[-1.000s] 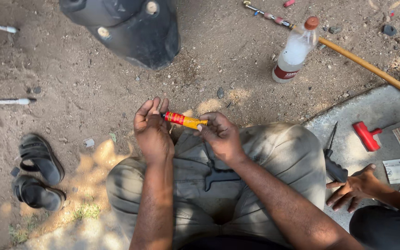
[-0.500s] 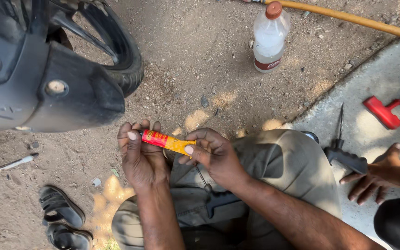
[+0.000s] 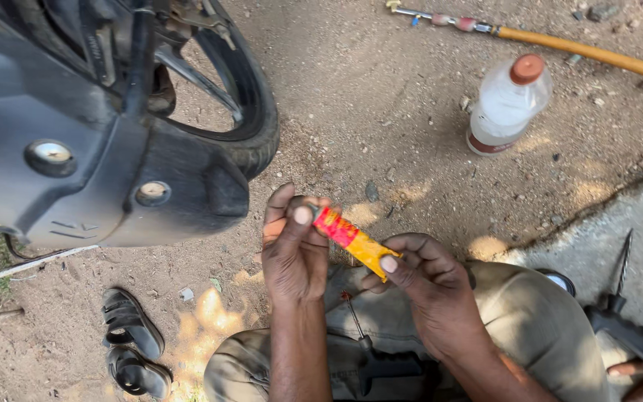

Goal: The person sits on the ground and prepares a tire patch by applying glue from a tube onto a screwdriver. They then use the screwdriver to insert the glued patch into a puncture on a motorcycle tire.

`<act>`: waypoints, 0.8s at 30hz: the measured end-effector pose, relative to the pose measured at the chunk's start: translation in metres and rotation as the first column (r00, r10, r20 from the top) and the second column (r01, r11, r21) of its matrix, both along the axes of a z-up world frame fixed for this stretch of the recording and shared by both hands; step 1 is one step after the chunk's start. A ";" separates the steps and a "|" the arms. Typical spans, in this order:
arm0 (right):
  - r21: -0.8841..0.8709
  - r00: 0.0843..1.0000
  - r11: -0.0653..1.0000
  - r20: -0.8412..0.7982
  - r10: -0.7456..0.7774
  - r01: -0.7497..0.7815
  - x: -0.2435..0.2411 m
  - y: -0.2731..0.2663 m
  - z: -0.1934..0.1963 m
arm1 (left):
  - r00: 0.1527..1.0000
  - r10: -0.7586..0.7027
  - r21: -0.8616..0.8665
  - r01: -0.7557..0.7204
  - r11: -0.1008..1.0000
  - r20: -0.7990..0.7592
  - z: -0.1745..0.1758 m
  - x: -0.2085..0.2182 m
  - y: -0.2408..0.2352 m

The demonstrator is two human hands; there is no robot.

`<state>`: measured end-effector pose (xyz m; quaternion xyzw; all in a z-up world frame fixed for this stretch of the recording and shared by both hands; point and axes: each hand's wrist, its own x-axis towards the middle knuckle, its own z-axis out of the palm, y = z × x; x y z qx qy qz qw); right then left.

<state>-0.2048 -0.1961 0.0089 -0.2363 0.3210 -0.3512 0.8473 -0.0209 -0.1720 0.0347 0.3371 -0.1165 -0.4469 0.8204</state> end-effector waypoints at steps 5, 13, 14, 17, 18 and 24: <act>0.111 0.993 0.994 0.112 -0.024 0.011 -0.001 -0.002 -0.003 | 0.998 -0.065 -0.008 0.065 0.998 0.001 0.003 0.005 0.000; 0.008 0.996 0.999 0.076 0.041 -0.042 0.005 -0.003 0.010 | 0.995 -0.070 -0.012 0.071 0.997 0.073 0.006 0.009 0.005; 0.017 0.997 0.999 0.058 0.044 -0.045 0.002 -0.003 0.012 | 0.995 -0.096 -0.017 0.096 0.995 0.033 0.004 0.007 0.009; -0.046 0.998 0.998 -0.044 -0.039 0.037 -0.024 -0.017 0.016 | 0.968 0.064 0.178 -0.110 0.978 0.243 0.001 0.007 0.032; -0.111 0.988 0.983 -0.039 -0.150 0.145 -0.041 -0.025 0.015 | 0.916 0.061 0.228 -0.163 0.960 0.397 0.001 0.007 0.044; -0.612 0.640 0.703 -0.384 -0.666 0.363 -0.199 -0.093 -0.054 | 0.271 -0.563 0.612 -0.515 0.600 0.781 -0.014 -0.045 0.147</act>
